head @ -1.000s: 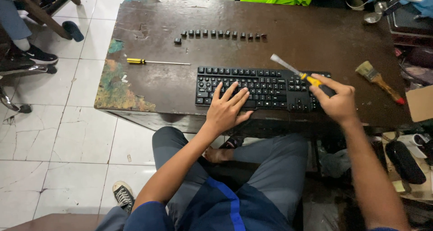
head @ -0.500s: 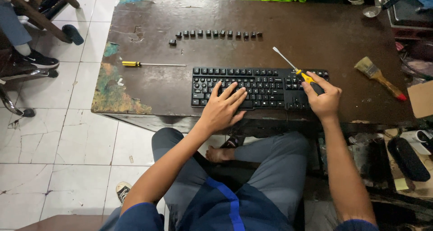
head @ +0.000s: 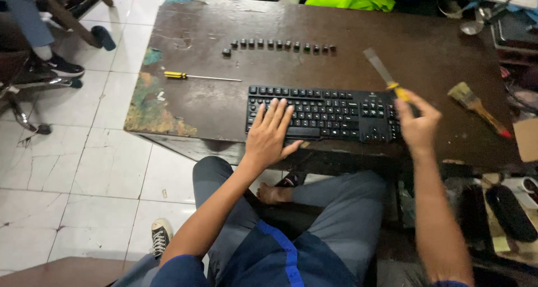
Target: The person is reassembling a computer keyboard by manually picking up individual keycaps and pressing them onto the switches on the keyboard base.
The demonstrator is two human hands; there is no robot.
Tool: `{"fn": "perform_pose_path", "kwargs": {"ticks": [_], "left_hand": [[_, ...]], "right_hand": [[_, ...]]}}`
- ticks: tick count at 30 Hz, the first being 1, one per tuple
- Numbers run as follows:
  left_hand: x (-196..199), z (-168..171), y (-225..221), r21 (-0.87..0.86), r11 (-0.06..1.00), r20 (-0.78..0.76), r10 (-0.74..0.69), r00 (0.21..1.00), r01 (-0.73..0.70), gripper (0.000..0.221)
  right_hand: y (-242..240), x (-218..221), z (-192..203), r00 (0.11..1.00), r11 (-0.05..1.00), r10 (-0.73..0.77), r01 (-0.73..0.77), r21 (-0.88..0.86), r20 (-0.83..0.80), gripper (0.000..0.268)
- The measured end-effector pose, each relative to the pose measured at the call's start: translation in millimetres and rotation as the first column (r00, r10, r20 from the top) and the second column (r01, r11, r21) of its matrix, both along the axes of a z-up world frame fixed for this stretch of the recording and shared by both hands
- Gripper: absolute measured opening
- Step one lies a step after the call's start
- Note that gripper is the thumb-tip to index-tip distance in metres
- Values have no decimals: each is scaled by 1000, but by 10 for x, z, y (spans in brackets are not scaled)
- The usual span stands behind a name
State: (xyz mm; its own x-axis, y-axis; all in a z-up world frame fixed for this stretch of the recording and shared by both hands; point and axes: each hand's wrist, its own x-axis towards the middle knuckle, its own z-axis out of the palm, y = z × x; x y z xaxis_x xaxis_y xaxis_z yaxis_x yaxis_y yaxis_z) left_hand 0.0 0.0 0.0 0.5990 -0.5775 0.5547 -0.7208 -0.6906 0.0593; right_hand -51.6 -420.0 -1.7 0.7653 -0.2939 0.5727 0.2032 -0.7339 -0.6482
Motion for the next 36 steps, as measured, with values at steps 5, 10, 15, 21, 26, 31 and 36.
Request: {"fn": "perform_pose_path", "kwargs": {"ticks": [5, 10, 15, 21, 26, 31, 36], "left_hand": [[27, 65, 67, 68, 995, 112, -82, 990, 74, 69], [68, 84, 75, 67, 996, 127, -72, 989, 64, 62], [597, 483, 331, -443, 868, 44, -228, 973, 223, 27], [2220, -143, 1014, -358, 928, -140, 58, 989, -105, 34], [2529, -172, 1082, -101, 994, -146, 35, 989, -50, 38], [2608, -166, 1112, 56, 997, -31, -52, 998, 54, 33], [2616, -239, 1182, -204, 976, -135, -107, 985, 78, 35]], "right_hand": [[-736, 118, -81, 982, 972, -186, 190, -136, 40, 27], [-1170, 74, -538, 944, 849, -330, 286, -445, -23, 31], [-1041, 71, -444, 965, 862, -261, 244, -444, 22, 14], [-1033, 45, -436, 959, 852, -282, 261, -453, 24, 14], [-1166, 63, -549, 961, 857, -278, 256, -448, 18, 16], [-1207, 96, -547, 956, 856, -294, 257, -449, -13, 17], [-1225, 81, -535, 954, 866, -297, 248, -435, -47, 23]]}}
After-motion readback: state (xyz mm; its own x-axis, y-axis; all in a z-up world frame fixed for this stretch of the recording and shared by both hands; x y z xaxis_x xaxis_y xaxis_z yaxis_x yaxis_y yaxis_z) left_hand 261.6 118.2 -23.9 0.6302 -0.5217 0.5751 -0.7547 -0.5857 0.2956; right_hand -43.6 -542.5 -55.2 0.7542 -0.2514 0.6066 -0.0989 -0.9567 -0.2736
